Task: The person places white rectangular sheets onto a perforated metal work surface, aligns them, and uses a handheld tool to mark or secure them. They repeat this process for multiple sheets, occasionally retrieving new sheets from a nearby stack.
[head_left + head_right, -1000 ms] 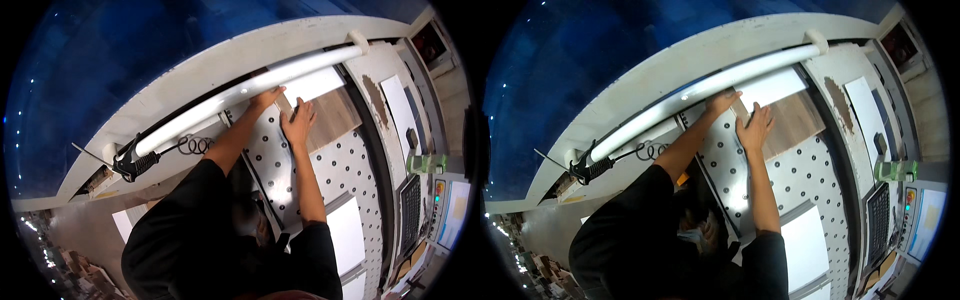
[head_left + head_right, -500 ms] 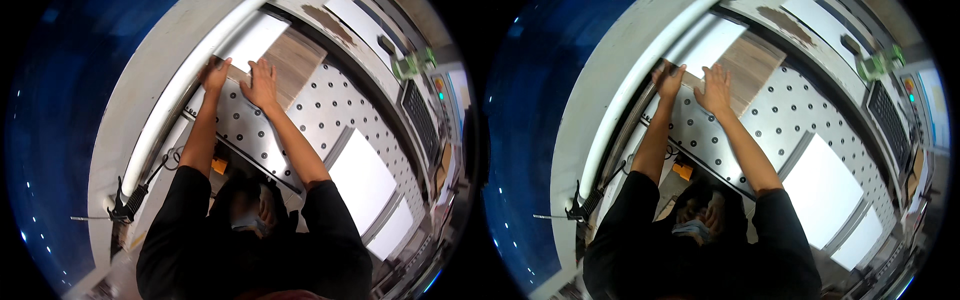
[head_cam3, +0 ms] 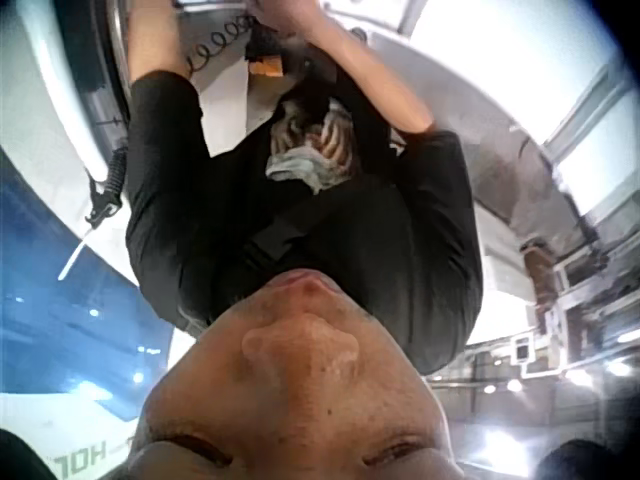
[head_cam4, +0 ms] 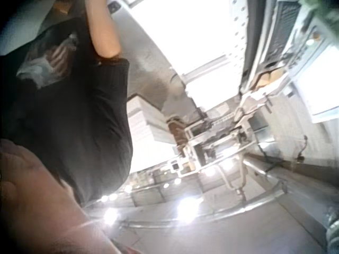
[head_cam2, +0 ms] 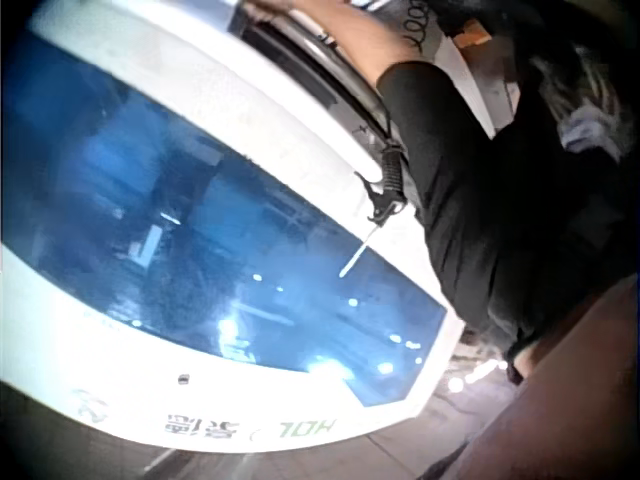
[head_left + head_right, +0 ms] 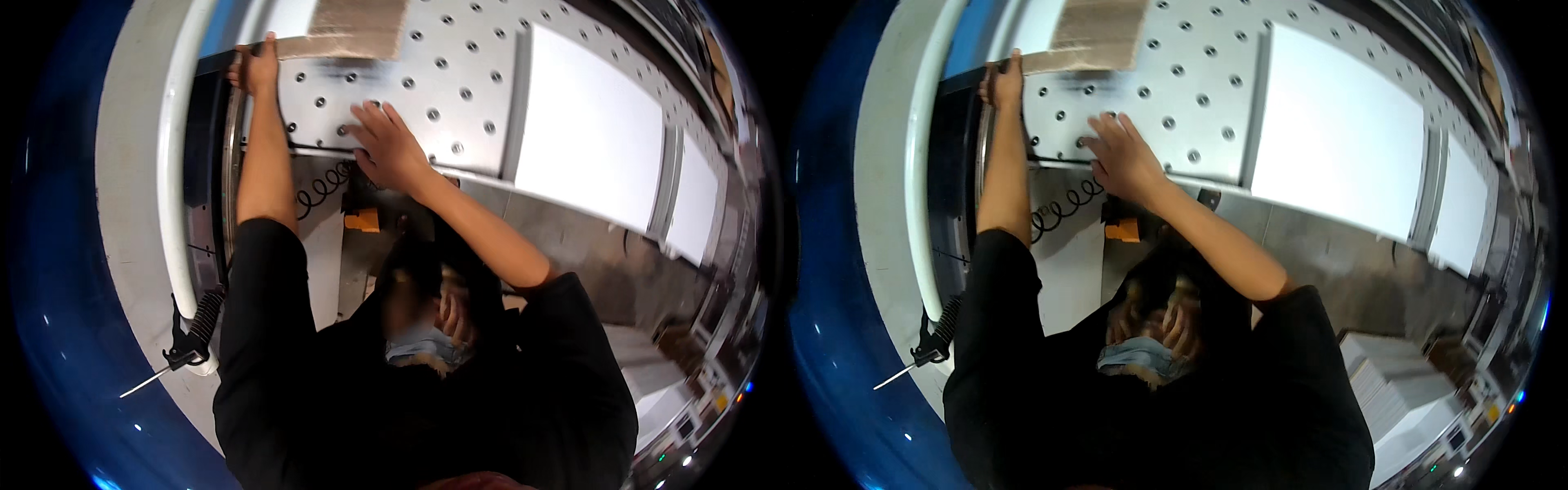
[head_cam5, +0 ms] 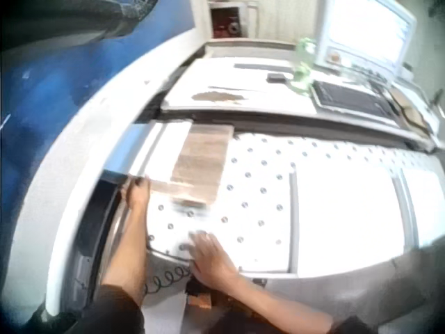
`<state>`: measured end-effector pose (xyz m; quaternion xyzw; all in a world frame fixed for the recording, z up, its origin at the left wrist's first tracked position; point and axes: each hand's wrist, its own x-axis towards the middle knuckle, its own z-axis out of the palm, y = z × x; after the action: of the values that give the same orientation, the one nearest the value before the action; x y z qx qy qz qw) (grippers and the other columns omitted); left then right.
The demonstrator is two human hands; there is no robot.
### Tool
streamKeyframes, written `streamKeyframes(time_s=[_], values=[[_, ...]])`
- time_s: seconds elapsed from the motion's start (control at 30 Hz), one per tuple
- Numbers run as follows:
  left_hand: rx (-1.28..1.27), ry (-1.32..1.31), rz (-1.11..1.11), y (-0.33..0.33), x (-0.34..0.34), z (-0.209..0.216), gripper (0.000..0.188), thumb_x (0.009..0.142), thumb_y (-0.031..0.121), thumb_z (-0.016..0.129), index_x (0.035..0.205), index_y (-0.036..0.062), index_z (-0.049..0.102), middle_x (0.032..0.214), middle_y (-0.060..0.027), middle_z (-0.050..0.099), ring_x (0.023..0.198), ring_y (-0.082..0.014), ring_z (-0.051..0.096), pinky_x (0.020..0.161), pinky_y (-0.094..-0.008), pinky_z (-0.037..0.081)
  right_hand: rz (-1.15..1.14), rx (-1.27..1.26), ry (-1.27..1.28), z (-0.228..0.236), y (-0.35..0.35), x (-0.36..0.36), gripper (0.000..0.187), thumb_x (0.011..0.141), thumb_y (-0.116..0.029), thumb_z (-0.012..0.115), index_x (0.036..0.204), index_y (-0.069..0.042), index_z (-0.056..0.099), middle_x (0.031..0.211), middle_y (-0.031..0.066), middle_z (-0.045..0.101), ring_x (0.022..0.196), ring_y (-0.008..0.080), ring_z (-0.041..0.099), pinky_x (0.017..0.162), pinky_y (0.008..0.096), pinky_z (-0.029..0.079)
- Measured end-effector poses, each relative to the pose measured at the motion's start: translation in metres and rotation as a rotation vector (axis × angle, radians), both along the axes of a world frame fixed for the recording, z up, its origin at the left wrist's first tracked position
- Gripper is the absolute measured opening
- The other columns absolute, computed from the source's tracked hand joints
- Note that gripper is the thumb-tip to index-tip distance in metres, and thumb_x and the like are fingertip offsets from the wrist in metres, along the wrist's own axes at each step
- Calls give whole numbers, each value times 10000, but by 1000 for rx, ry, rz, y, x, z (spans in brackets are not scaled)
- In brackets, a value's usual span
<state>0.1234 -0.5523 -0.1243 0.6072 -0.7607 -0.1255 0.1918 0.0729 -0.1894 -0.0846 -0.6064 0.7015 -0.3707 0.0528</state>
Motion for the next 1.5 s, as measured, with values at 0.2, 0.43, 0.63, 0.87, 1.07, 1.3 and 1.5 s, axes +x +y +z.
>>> streamKeyframes(time_s=[0.2,0.43,0.63,0.87,1.07,1.3,1.5], values=[[-199,-88,-304,24,10,-12,907,884,798,426,1564,200,380,1554,-396,252,1477,-542,182,1215,-548,174,-413,475,-498,-53,265,57,456,901,-171,624,1344,-80,562,1331,194,614,1215,374,591,1076,458,447],[-216,-177,-436,89,65,-9,767,975,679,368,1558,180,390,1586,-314,283,1491,-461,238,1210,-536,185,-1209,714,-1010,-186,612,202,336,947,-144,581,1271,-59,600,993,127,734,873,243,709,763,349,557],[-124,205,-576,256,151,-31,651,1028,452,495,1554,89,371,1609,-238,302,1502,-400,252,1221,-481,186,-1068,676,-1300,-286,680,273,413,925,-319,632,1223,-35,609,1074,184,710,1000,237,687,863,346,542],[1244,-194,-350,565,376,-181,562,1040,447,495,1400,19,558,1373,-185,594,1243,-297,569,1055,-400,425,-394,1076,-831,-306,745,189,434,894,-288,637,1224,-5,643,1132,166,703,1103,249,629,923,359,509],[1483,-402,-159,734,463,-155,560,1008,448,544,1364,17,573,1261,-162,629,1124,-279,594,963,-408,455,-1299,460,-1301,-267,803,91,235,1003,-189,564,1137,-7,629,814,49,687,729,157,658,663,298,540],[1313,-380,-315,741,424,-179,559,972,449,601,1323,15,591,1131,-136,671,986,-259,624,856,-418,491,-1061,360,-1559,-227,790,56,287,1033,-206,541,1197,12,628,839,80,695,671,128,629,601,274,499],[990,87,-258,709,247,-154,402,984,268,595,1287,6,628,1019,-128,730,942,-196,658,869,-332,500,-873,483,-1431,-254,795,63,227,1036,-263,549,1159,-95,642,833,25,706,650,94,630,552,237,484]])
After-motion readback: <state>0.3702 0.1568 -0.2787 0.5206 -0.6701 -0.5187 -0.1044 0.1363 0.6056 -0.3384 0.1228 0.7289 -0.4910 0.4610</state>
